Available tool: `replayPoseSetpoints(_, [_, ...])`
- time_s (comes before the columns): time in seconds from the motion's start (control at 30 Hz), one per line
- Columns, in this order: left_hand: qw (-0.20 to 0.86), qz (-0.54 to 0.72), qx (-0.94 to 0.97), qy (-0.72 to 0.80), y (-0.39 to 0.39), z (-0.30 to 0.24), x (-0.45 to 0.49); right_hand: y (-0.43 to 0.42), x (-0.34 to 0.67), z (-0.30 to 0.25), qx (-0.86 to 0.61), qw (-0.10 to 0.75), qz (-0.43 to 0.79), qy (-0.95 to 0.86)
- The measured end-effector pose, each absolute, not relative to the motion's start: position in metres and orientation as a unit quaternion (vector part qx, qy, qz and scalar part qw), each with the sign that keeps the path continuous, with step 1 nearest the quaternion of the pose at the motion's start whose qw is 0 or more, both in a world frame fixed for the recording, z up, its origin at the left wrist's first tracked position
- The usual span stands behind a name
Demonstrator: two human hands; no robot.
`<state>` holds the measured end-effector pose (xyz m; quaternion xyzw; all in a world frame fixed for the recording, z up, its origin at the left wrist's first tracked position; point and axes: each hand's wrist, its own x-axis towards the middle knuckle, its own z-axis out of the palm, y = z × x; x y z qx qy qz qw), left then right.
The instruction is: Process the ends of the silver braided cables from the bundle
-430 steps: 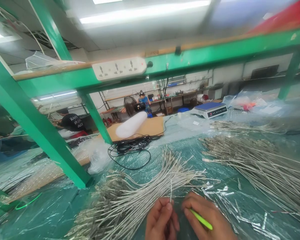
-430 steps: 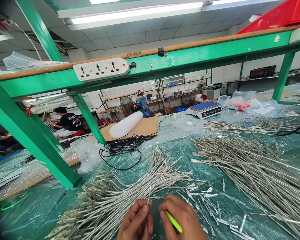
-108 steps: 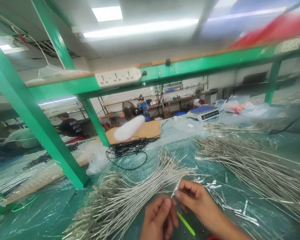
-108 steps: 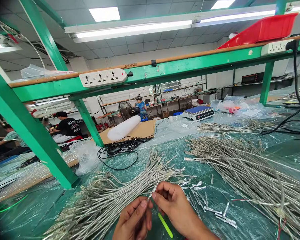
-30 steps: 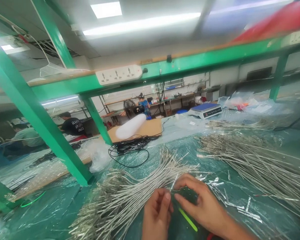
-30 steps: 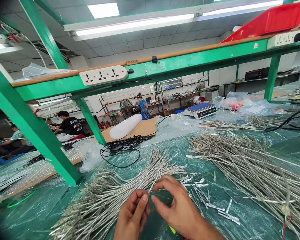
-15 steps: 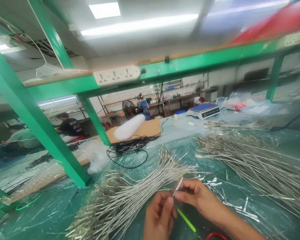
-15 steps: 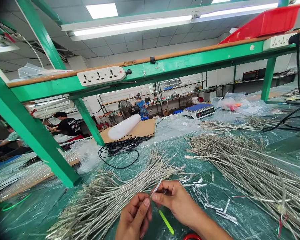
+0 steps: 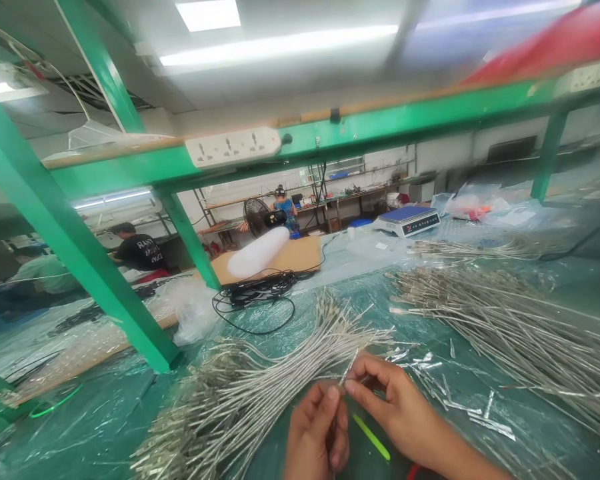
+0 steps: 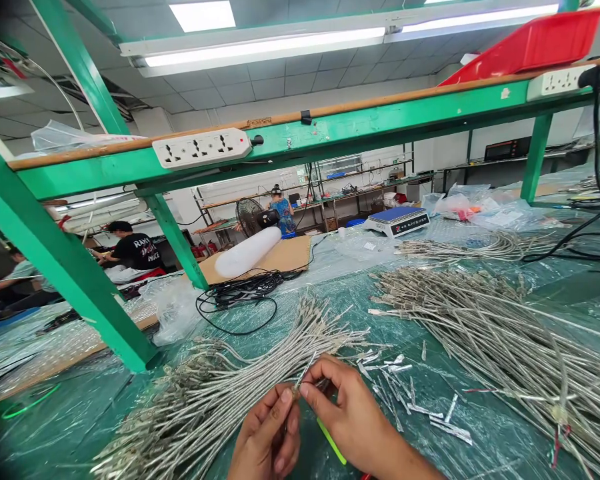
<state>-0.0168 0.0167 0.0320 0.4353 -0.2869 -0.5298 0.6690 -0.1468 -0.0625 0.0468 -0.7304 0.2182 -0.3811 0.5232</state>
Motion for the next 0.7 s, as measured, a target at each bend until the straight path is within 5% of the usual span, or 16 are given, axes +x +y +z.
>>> replayPoseSetpoints(0.2, [0.683, -0.524, 0.423, -0.282, 0.017, 0.038, -0.009, -0.069, -0.146, 0.039, -0.635, 0.68, -0.324, 0.171])
replayPoseSetpoints(0.7, [0.687, -0.488, 0.46, -0.28, 0.017, 0.043, -0.007, -0.083, -0.149, 0.034, -0.622, 0.723, -0.226, 0.196])
